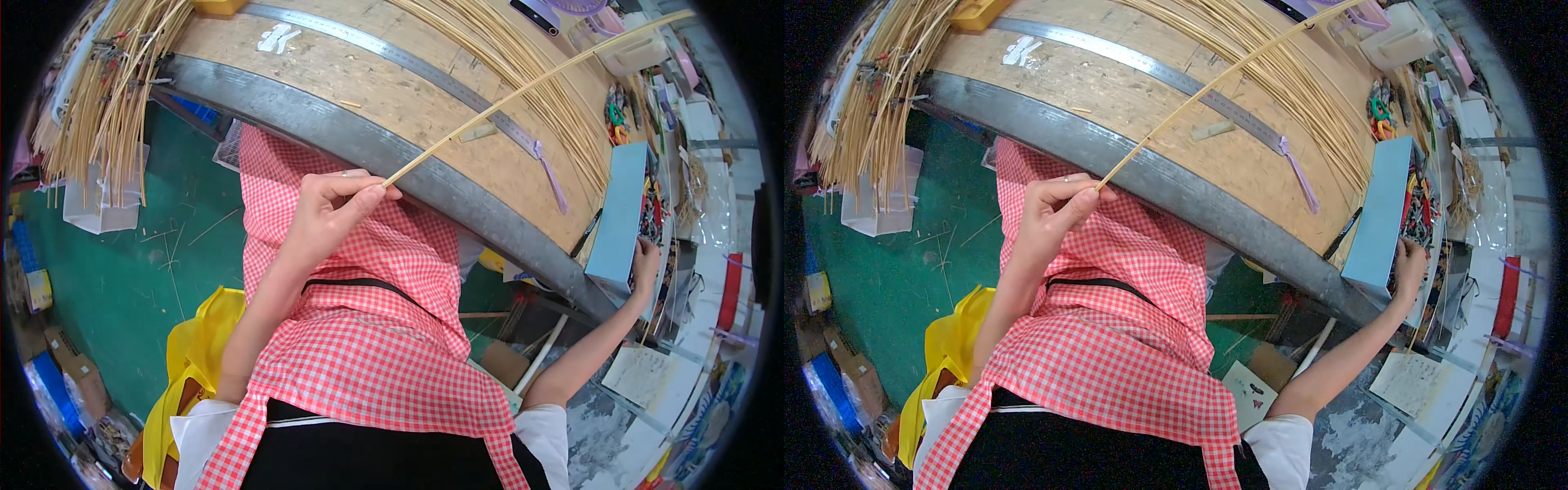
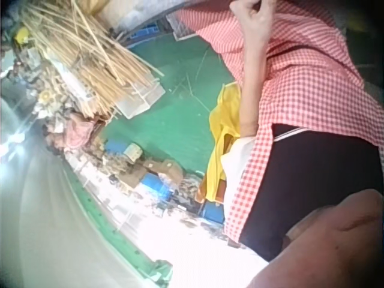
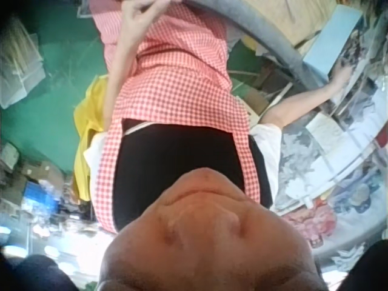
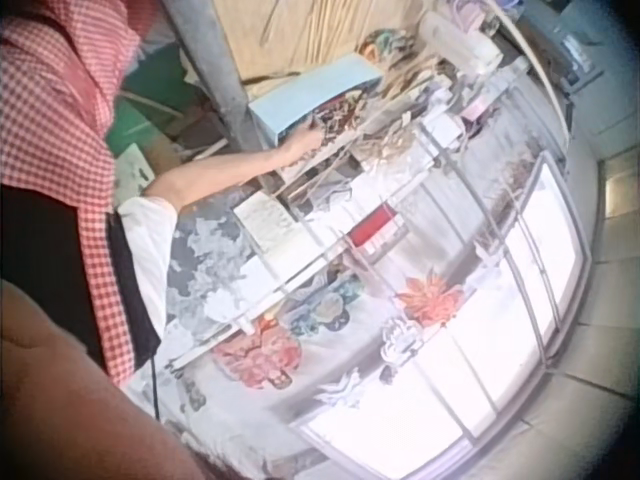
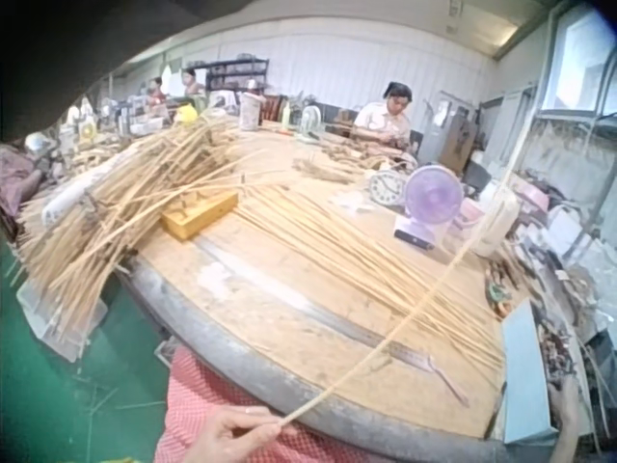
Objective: The person repeatedly picks up thin bamboo sticks from a pile on a workbench, aligns two sticks end-to-end, and secures the joint with a small rubber band. They then place the assembled stick onto a growing stack on the table. This process is repeated continuously throughout the clip.
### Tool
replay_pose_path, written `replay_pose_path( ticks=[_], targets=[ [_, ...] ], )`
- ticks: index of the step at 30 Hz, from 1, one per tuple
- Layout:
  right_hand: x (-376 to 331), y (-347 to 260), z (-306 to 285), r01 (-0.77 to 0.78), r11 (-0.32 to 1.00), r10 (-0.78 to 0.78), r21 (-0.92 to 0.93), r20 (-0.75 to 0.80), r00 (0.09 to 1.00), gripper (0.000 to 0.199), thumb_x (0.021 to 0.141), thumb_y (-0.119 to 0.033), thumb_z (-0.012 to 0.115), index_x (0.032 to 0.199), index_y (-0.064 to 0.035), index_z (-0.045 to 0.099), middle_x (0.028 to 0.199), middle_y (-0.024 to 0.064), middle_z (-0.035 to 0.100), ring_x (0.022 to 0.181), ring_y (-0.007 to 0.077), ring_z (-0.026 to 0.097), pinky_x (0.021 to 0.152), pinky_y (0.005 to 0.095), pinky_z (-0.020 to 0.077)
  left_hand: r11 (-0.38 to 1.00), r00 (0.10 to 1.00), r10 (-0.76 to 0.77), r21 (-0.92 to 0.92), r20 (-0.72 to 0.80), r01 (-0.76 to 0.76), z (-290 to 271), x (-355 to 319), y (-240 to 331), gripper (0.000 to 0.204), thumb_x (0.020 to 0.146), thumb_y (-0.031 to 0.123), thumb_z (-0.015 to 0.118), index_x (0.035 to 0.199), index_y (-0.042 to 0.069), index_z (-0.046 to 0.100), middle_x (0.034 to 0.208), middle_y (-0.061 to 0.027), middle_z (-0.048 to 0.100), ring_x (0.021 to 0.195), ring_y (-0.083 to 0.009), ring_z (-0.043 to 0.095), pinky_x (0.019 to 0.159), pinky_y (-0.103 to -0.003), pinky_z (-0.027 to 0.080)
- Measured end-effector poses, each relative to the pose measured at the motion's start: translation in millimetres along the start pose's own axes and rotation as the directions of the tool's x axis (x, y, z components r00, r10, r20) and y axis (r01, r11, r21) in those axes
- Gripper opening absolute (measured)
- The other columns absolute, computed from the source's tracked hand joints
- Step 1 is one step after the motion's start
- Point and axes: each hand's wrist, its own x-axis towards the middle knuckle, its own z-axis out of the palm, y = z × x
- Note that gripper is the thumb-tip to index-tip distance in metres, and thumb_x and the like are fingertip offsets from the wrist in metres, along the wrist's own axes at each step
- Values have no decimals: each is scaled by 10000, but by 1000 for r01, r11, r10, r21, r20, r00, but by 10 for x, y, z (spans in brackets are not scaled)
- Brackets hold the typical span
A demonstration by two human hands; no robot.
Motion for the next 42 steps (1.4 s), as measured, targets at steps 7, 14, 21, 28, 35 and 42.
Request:
replay_pose_path(
  ticks=[7,14,21,28,35,42],
  targets=[
    [57,-42,38,34,999,-33,-19,63,998,234,830,-115,581,997,26,665,946,206,671,887,324,656,789,377,492,997,997,-73,-22,6,74,-43,-3,43,163,872,102,610,898,-29,704,750,-45,647,647,-64,503,570,-213,387],
    [4,72,-57,-48,998,33,-31,-382,924,206,834,-134,626,950,30,669,887,175,680,794,203,650,753,303,484,999,999,-32,-43,-8,31,-61,-5,42,170,876,103,606,902,-37,699,764,-57,653,698,-85,548,621,-220,424],
    [-710,-1581,-481,362,873,-130,325,-561,818,91,810,-20,633,899,-25,617,906,83,638,766,130,577,650,255,473,999,999,-39,-24,-8,39,-73,10,55,174,877,104,601,898,-41,695,733,-39,631,645,-68,502,577,-215,388],
    [-1156,-3157,219,560,704,-529,437,-203,824,169,745,49,592,894,9,524,871,178,553,792,340,571,677,389,462,999,1000,-10,38,-25,11,-54,2,53,223,876,162,603,893,-44,686,676,17,538,526,-27,364,461,-197,252],
    [-1197,-3314,292,453,585,-541,673,-91,836,247,742,28,640,966,25,535,961,176,552,868,363,565,726,406,460,998,1000,-6,60,-29,8,-62,9,31,226,877,163,603,892,-46,687,695,15,551,542,-28,364,472,-202,257],
    [-1066,-3210,339,636,568,-685,521,-128,717,230,767,55,594,988,31,533,1001,185,542,847,342,567,721,410,455,999,1000,-3,49,-12,3,-14,-3,27,190,874,127,603,900,-40,691,672,16,541,549,-30,380,475,-203,261]
  ],
)
